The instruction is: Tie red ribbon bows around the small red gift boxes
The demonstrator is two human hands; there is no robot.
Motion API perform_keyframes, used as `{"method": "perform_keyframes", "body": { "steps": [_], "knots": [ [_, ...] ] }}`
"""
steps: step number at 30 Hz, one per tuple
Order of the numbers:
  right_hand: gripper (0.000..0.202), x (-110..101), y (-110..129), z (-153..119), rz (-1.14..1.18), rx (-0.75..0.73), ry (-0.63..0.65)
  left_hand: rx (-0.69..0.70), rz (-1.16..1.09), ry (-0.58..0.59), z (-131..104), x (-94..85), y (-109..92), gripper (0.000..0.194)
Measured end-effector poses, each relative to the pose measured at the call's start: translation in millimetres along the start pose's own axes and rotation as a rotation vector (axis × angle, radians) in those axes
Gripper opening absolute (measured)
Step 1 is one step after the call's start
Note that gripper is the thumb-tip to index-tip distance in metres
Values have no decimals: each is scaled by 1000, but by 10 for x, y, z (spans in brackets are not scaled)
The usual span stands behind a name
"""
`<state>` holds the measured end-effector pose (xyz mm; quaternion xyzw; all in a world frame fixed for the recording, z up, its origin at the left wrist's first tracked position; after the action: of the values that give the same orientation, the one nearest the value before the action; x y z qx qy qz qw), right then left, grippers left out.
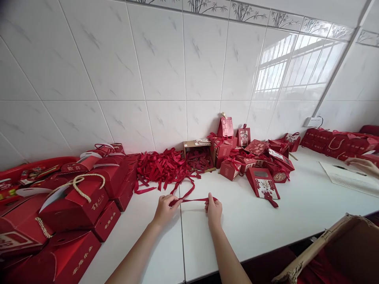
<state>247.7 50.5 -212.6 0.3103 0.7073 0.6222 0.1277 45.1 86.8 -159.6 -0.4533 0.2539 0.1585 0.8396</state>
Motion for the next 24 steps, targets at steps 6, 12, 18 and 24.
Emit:
{"method": "perform_keyframes", "body": {
  "steps": [6, 12, 18, 24],
  "knots": [
    [36, -144, 10, 143, 225, 34, -111, -50, -75, -9, -37, -450, -158, 25],
    [29, -271, -8, 250, 443, 69, -216, -287, -247, 76, -900, -1093, -335, 32],
    [14, -399, -65, 326, 606, 188, -240, -344, -461, -201, -1921, -1656, -465, 37],
    [16, -471, 21, 254, 687, 286, -148, -234, -261, -518, -2127, -2091, -561, 27]
  ]
}}
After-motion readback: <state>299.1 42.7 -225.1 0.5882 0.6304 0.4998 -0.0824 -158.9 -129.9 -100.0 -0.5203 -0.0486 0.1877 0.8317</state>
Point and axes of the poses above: each hand's wrist, its own z-axis towards the middle knuckle, its own x-axis out of the palm, y = z × x, the point moved 3 cm from there along z, towards the middle knuckle, and after that the axes turned 9 degrees about -z, right-handed, at the moved point
